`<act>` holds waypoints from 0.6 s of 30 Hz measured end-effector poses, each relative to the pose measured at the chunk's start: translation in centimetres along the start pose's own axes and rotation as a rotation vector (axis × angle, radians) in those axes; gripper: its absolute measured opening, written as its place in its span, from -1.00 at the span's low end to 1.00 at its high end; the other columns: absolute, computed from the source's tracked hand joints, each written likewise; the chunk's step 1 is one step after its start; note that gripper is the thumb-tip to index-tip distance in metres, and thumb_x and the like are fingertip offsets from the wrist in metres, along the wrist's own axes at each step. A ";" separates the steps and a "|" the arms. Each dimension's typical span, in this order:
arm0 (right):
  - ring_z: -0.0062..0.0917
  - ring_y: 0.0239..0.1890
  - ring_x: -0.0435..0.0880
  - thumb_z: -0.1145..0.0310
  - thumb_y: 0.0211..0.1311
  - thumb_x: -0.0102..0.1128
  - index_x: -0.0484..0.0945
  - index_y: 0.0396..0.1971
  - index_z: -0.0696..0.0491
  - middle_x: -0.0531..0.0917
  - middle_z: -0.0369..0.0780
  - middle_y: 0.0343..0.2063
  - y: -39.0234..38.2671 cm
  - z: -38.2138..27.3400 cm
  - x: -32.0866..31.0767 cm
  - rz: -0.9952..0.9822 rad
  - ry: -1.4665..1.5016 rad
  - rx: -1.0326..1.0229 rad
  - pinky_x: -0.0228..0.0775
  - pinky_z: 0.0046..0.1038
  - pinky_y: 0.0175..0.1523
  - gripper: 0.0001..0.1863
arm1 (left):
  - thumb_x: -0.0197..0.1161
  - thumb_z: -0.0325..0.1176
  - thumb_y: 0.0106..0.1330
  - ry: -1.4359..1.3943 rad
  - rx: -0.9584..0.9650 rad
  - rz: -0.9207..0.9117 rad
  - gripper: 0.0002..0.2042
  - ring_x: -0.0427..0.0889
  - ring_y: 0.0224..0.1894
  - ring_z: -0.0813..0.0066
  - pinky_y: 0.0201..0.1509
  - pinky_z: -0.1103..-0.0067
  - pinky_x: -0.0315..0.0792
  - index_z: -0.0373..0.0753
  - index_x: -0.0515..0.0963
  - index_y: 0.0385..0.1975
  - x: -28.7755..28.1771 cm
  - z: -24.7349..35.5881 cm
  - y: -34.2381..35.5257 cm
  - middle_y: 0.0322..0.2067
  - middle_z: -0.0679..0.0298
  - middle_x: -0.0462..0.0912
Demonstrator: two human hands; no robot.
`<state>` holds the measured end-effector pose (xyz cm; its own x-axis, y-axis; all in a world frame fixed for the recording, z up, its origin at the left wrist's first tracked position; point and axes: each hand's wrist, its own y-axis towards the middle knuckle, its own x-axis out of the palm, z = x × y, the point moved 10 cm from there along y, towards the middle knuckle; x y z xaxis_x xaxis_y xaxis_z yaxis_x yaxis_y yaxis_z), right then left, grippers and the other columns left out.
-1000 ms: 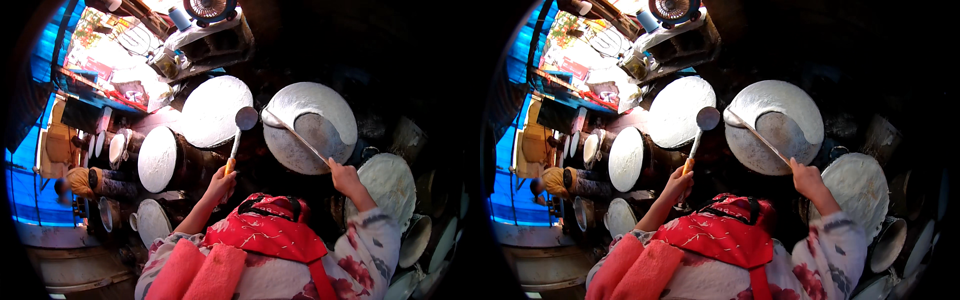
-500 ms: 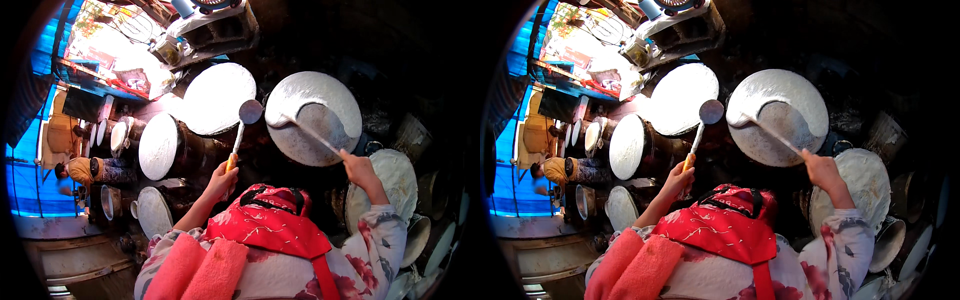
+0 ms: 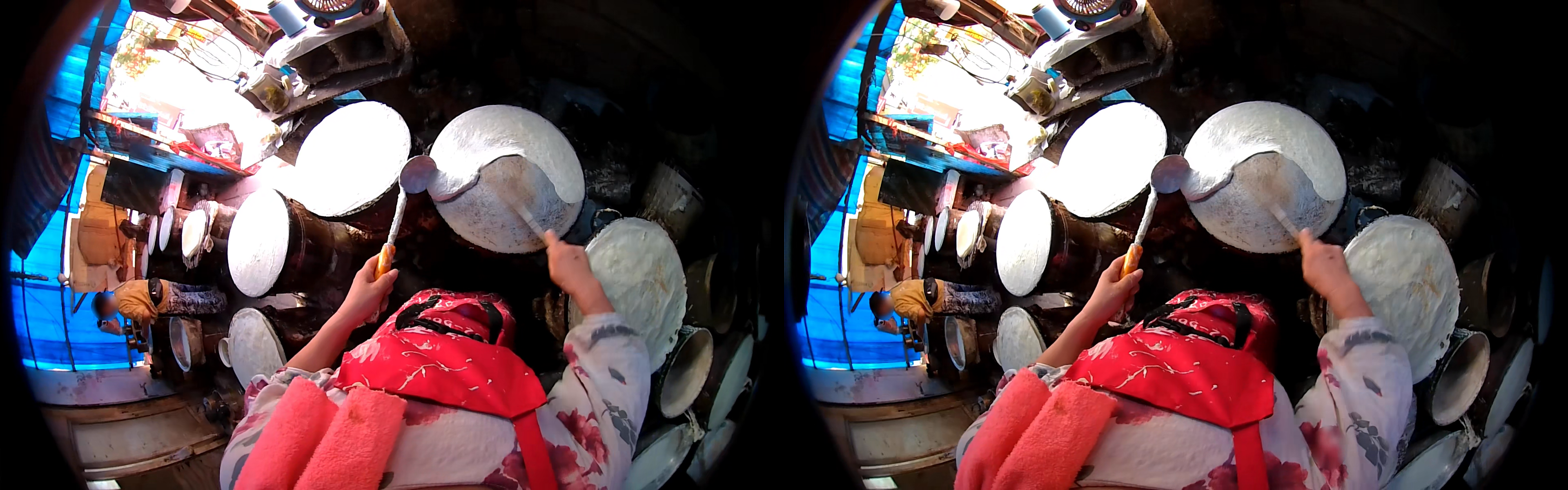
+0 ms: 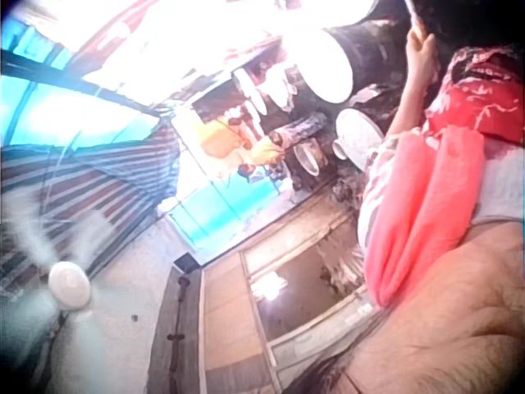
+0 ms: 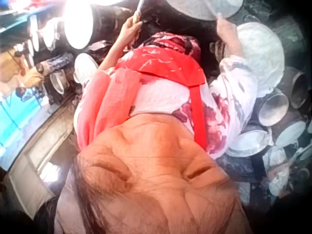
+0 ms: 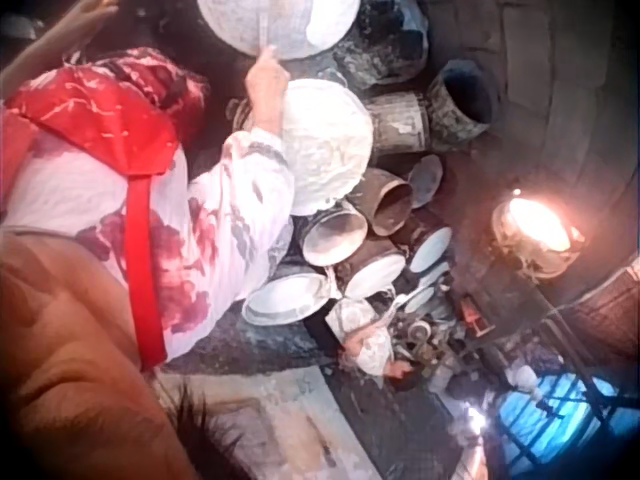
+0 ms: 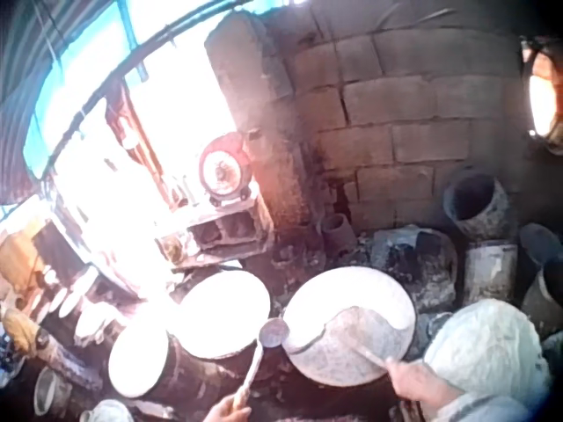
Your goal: The person scoops a white liquid batter from a large basin and pours it onto hot, circular metal pans. Using a wooden stick, they spread the batter into thin, round layers. The person then uses a ladle to lift and flip the cooking layers, checking their progress before moving them to a stack.
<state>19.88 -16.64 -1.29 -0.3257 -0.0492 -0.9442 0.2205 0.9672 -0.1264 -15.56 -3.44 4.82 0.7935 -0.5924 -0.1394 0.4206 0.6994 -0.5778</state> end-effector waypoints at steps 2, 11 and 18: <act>-0.08 -0.44 0.61 0.36 0.19 -0.02 0.35 0.01 0.14 0.62 -0.04 -0.50 -1.9 -4.7 -2.3 0.009 0.042 -0.135 0.42 -0.12 -0.33 -0.63 | 0.10 -0.36 0.32 0.055 0.017 0.008 -0.52 0.29 -0.78 0.66 -0.74 0.68 0.21 -0.15 0.15 0.22 -0.1 -0.1 -0.3 -0.62 0.39 0.33; -0.10 -0.43 0.62 0.31 0.23 -0.01 0.37 0.04 0.14 0.62 0.00 -0.48 -6.2 -5.8 0.3 0.193 0.246 0.048 0.43 -0.14 -0.35 -0.60 | 0.12 -0.32 0.28 0.392 0.083 0.017 -0.48 0.39 -0.74 0.60 -0.68 0.61 0.32 -0.06 0.16 0.24 -0.5 0.3 -1.4 -0.58 0.29 0.45; -0.10 -0.40 0.63 0.27 0.26 -0.04 0.39 0.00 0.11 0.62 -0.03 -0.53 -6.9 -8.2 4.4 0.097 0.173 0.194 0.42 -0.07 -0.29 -0.64 | 0.15 -0.29 0.25 0.535 0.145 -0.006 -0.46 0.48 -0.70 0.51 -0.62 0.56 0.39 -0.07 0.16 0.24 -2.3 0.7 -0.8 -0.56 0.17 0.52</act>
<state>9.36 -21.50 -2.09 -0.4430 0.1009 -0.8908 0.4251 0.8985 -0.1097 -17.44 -2.38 6.18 0.4728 -0.6909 -0.5470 0.5106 0.7207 -0.4690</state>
